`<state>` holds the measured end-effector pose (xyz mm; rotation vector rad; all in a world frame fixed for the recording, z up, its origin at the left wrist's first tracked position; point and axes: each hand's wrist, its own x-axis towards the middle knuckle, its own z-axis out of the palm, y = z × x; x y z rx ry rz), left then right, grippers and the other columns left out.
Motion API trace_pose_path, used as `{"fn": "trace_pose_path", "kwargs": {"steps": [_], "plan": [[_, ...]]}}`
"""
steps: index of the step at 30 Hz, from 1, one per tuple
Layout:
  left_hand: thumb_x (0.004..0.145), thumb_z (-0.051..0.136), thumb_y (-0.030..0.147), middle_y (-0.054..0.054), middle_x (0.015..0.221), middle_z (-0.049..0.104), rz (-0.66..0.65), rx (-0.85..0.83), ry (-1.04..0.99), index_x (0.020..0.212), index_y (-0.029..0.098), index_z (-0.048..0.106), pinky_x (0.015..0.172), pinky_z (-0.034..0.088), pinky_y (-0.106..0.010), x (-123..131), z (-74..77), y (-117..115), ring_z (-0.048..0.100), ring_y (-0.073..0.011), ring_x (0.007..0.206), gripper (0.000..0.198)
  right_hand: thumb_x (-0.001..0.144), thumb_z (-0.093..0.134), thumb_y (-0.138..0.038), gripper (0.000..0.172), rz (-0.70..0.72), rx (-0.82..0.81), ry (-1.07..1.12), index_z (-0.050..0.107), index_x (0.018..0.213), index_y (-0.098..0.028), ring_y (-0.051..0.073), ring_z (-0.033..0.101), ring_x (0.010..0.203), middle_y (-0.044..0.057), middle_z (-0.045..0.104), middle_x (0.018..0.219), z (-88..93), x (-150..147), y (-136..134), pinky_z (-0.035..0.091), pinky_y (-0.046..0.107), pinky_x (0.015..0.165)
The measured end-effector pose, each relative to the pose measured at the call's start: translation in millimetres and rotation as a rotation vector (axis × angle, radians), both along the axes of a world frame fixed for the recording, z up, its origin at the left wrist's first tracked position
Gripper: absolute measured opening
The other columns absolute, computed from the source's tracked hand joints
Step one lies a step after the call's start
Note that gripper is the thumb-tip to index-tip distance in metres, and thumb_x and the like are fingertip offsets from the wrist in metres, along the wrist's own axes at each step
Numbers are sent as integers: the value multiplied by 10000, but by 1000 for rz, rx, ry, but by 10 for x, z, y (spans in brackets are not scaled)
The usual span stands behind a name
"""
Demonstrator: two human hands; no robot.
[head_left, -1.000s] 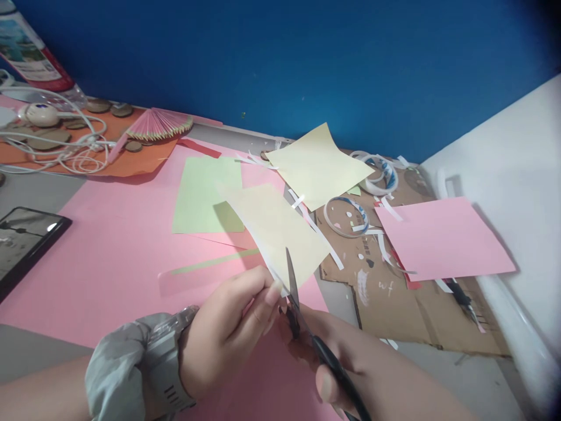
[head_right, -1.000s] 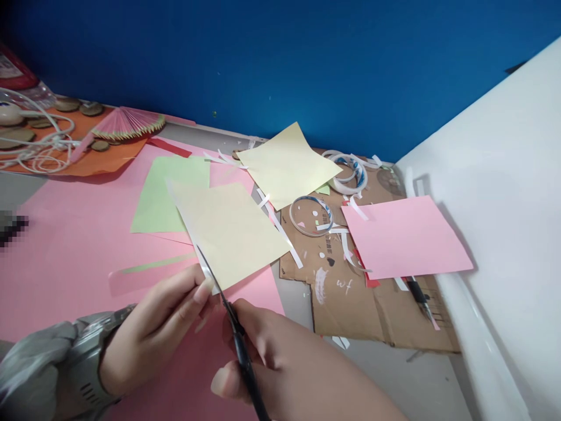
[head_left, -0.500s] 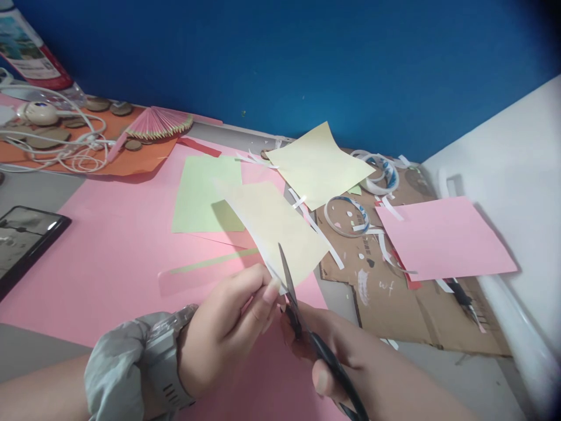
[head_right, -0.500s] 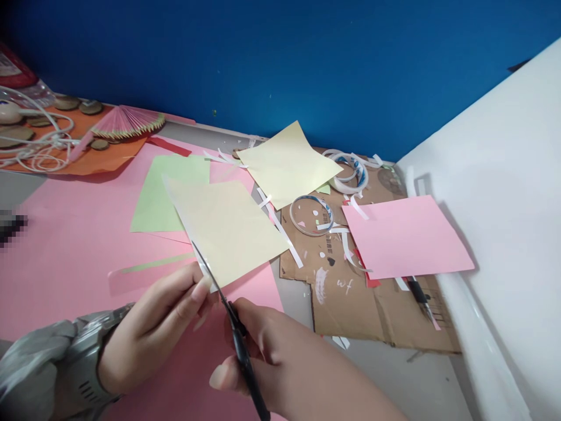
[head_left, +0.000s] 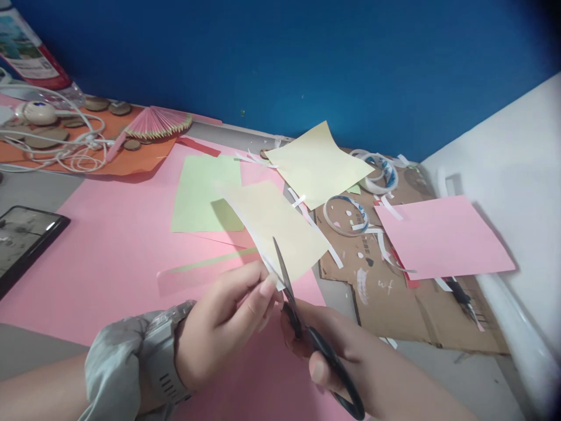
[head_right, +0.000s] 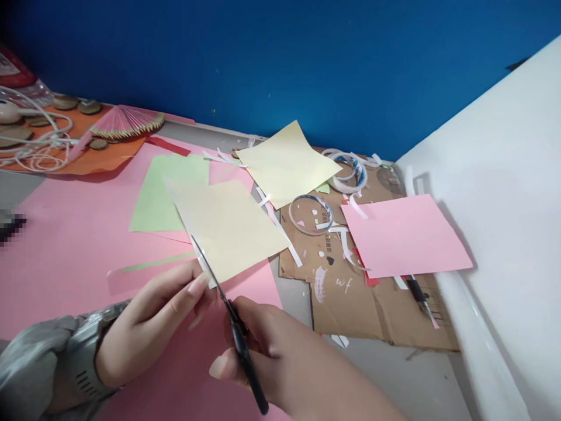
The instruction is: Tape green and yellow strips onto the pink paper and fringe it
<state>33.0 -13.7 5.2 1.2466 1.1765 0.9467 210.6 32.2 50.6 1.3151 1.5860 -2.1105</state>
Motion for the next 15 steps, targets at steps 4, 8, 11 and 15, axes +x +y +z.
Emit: {"fn": "trace_pose_path", "kwargs": {"steps": [4, 8, 11, 15], "plan": [[959, 328, 347, 31, 592, 451, 0, 4, -16, 702, 185, 465, 512, 361, -205, -1, -9, 16, 423, -90, 536, 333, 796, 595, -450, 286, 15, 1, 15, 549, 915, -194, 135, 405, 702, 20, 475, 862, -13, 19, -2, 408, 256, 669], [960, 328, 350, 32, 587, 455, 2, -2, -21, 712, 185, 475, 516, 366, -202, -1, -16, 10, 428, -90, 540, 332, 787, 599, -468, 300, 15, -8, 6, 536, 897, -196, 134, 400, 703, 18, 469, 856, -16, 26, -3, 403, 246, 657], [960, 334, 335, 33, 589, 460, 7, 5, -19, 716, 184, 481, 524, 367, -197, 4, -11, 4, 435, -88, 548, 323, 790, 601, -442, 273, 6, -21, 3, 516, 872, -196, 125, 379, 686, 5, 449, 824, 0, 14, 5, 378, 233, 630], [960, 336, 323, 34, 587, 461, 11, 32, -18, 696, 182, 472, 528, 363, -194, 10, 1, 1, 433, -85, 546, 329, 798, 593, -414, 243, 17, -27, 14, 482, 825, -200, 121, 371, 671, -11, 435, 791, 14, 1, 15, 345, 228, 603]]}}
